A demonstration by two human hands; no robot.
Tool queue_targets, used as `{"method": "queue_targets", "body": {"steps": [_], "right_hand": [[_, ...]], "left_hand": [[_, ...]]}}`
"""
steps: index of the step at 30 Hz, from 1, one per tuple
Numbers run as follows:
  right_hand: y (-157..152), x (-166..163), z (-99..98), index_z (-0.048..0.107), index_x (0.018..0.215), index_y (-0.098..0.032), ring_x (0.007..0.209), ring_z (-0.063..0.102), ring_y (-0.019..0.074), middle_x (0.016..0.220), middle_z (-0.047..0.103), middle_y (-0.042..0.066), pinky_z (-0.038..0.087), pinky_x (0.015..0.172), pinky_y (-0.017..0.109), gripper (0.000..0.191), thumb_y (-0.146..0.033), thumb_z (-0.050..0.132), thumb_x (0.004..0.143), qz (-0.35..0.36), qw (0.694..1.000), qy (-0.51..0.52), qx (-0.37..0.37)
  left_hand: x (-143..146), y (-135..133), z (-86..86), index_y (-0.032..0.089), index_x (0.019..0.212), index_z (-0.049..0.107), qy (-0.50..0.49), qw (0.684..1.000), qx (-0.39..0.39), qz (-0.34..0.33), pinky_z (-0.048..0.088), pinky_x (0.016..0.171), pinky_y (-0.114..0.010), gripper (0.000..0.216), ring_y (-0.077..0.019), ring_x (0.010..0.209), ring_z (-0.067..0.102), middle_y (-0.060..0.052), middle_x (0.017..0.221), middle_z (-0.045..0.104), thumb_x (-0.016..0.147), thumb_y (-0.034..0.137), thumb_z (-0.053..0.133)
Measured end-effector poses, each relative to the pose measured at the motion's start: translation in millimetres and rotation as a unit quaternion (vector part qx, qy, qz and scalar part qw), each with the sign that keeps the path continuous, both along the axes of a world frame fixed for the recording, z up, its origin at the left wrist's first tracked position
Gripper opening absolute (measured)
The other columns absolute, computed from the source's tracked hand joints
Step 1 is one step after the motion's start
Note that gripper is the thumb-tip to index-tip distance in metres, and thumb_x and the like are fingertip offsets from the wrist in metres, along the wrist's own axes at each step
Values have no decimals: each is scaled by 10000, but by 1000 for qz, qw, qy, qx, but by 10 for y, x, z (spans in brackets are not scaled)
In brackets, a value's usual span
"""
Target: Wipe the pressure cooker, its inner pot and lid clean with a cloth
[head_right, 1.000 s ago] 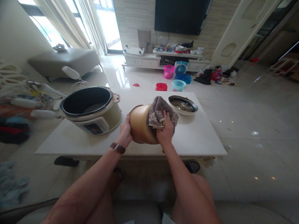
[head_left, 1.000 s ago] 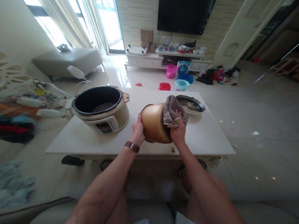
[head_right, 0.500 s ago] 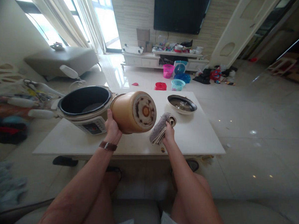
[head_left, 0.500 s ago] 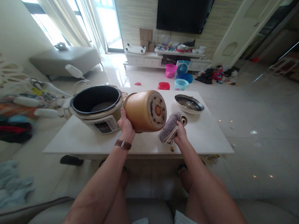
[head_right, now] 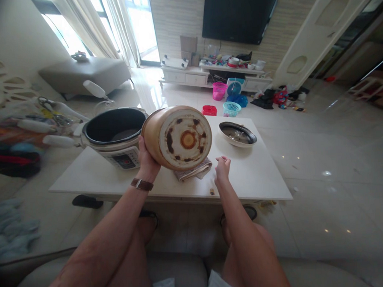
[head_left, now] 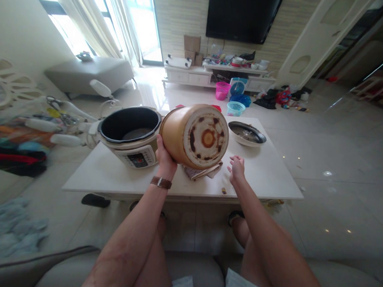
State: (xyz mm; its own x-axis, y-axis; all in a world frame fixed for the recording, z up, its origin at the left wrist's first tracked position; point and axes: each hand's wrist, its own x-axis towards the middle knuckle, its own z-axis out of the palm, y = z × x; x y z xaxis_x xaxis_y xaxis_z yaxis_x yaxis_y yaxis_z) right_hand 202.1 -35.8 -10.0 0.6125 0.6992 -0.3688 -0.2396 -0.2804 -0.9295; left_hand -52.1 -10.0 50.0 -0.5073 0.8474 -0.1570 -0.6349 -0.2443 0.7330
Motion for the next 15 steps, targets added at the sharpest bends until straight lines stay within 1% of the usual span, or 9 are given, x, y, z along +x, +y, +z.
{"method": "queue_targets", "body": {"steps": [2,4,7,9,11,12,13,15], "right_hand": [[0,48,88,518,1018,-272,1045,589,159,1105,625,-23,470,783,267,322,-361,606,722,2,999,7,33],[-19,112,169,526,971,-258,1020,597,154,1079,620,-17,472,776,265,277,-357,593,720,-8,998,14,57],[-102,259,263,550,916,-239,969,601,146,1028,616,-13,487,762,261,245,-349,587,700,-18,996,-1,88],[-196,378,335,575,889,-230,934,600,145,979,623,-13,494,741,254,246,-358,597,681,-19,993,-40,109],[-315,480,456,594,842,-217,838,588,136,898,633,-13,469,671,234,238,-386,618,675,-21,987,-101,126],[-381,513,543,595,812,-210,770,572,126,840,631,-14,441,626,223,239,-406,633,681,-16,982,-134,134],[-450,528,649,591,790,-205,697,547,115,775,622,-18,407,578,216,255,-432,652,692,-3,977,-160,142],[-588,499,896,578,805,-207,565,488,96,669,596,-36,344,500,213,327,-505,688,728,50,969,-182,157]], "left_hand": [[9,-29,53,173,837,703,35,999,5,24,588,721,-289,552,-206,883,720,-74,874,746,791,721,754],[24,-74,112,178,689,614,90,995,11,39,501,595,-249,580,-158,707,648,-29,695,654,763,732,769],[62,-182,206,208,529,407,190,980,25,46,306,477,-247,684,-93,518,416,40,520,425,749,743,771],[101,-278,260,216,491,303,267,962,42,42,208,474,-277,748,-81,493,280,56,486,292,760,746,757],[146,-381,292,213,473,257,353,932,72,32,168,501,-303,776,-83,501,214,55,487,216,796,739,727],[170,-432,298,210,466,248,399,912,95,26,165,515,-312,780,-85,504,202,54,488,197,816,729,713],[194,-479,296,206,460,245,446,886,123,21,171,526,-316,781,-87,503,198,54,486,189,835,716,703],[243,-564,276,202,450,258,535,823,193,10,197,540,-319,774,-90,489,209,56,467,208,859,689,699]]}}
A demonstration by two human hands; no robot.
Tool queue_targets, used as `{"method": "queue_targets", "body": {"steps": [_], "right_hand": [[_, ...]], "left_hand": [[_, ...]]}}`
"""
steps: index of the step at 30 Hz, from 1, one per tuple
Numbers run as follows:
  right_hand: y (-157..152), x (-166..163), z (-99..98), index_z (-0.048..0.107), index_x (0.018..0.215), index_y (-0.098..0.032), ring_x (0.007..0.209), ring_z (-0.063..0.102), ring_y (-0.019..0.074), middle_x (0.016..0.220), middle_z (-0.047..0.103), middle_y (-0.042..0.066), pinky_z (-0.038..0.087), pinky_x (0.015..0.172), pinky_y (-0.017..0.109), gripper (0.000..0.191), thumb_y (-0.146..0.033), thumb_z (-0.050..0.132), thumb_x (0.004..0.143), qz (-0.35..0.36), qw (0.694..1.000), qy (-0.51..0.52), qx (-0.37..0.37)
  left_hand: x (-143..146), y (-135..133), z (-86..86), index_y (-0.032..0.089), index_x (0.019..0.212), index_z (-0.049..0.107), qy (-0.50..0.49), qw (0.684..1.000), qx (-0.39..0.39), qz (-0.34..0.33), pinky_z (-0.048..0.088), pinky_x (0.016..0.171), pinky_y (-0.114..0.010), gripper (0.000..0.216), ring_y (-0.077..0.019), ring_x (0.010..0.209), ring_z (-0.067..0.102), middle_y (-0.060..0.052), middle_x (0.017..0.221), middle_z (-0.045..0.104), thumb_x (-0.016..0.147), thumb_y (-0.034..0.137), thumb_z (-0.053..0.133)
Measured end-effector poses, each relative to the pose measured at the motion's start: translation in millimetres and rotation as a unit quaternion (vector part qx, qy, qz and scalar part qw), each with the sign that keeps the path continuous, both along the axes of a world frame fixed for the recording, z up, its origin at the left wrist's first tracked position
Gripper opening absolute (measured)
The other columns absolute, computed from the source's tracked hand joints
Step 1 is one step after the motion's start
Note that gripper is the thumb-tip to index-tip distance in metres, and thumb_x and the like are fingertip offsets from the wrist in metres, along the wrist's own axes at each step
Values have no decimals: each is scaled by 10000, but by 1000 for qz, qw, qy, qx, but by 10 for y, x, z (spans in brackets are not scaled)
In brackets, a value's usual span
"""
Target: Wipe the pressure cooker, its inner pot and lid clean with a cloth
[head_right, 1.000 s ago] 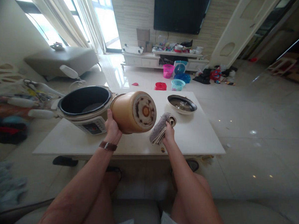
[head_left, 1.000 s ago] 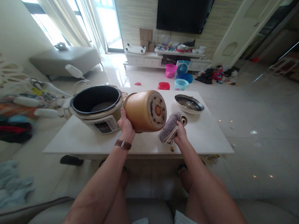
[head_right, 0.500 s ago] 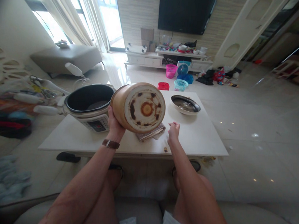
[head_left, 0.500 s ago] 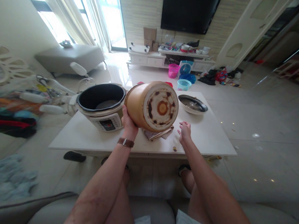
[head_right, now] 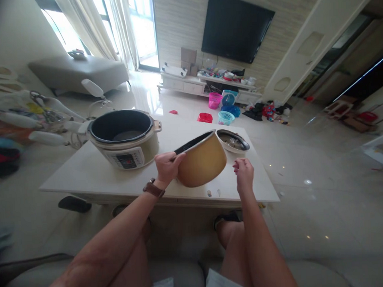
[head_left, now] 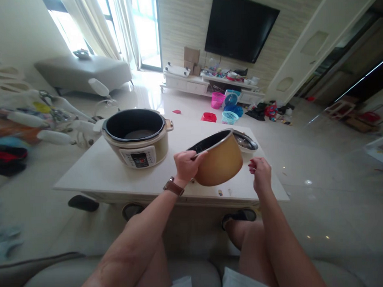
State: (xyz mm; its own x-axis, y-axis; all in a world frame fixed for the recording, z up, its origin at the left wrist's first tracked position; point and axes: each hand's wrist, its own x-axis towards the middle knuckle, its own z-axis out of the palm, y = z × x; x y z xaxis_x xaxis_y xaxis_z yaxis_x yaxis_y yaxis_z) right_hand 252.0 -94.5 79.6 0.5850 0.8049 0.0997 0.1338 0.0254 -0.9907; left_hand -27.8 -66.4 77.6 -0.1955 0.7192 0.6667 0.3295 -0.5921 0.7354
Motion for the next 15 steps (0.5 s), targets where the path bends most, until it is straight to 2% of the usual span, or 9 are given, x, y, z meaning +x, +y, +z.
{"method": "queue_targets", "body": {"steps": [3,6,9,11,15], "right_hand": [[-172,-137,351,566,983,-229,432,443,92,603,586,-63,290,417,211,480,-659,679,801,114,993,0,-37],[-262,-228,531,551,1065,-231,356,418,103,510,519,-91,254,363,205,514,-675,676,839,162,977,-42,-128],[-292,-184,548,546,964,-215,319,415,100,450,468,-102,245,340,188,308,-424,729,830,158,960,-78,-218],[-313,-123,525,548,934,-205,334,502,123,470,535,-67,282,342,173,212,-241,698,789,154,948,-85,-265],[-386,-28,459,578,941,-181,402,639,205,534,645,11,447,364,218,229,-91,598,732,111,944,-87,-298]], "left_hand": [[81,-110,-44,204,453,338,149,983,85,-71,252,556,-314,719,-103,471,292,40,455,338,875,661,700],[171,-212,-72,217,485,412,235,951,130,-152,305,574,-317,666,-124,485,391,20,483,419,906,675,652],[253,-300,-93,230,516,466,257,933,154,-201,349,598,-333,637,-135,503,444,13,499,440,942,686,591],[304,-343,-114,231,534,505,267,924,176,-212,359,612,-341,617,-138,519,467,2,515,478,964,669,570],[438,-375,-177,217,563,559,298,903,230,-208,356,638,-343,591,-144,563,513,-20,551,558,998,617,559]]}}
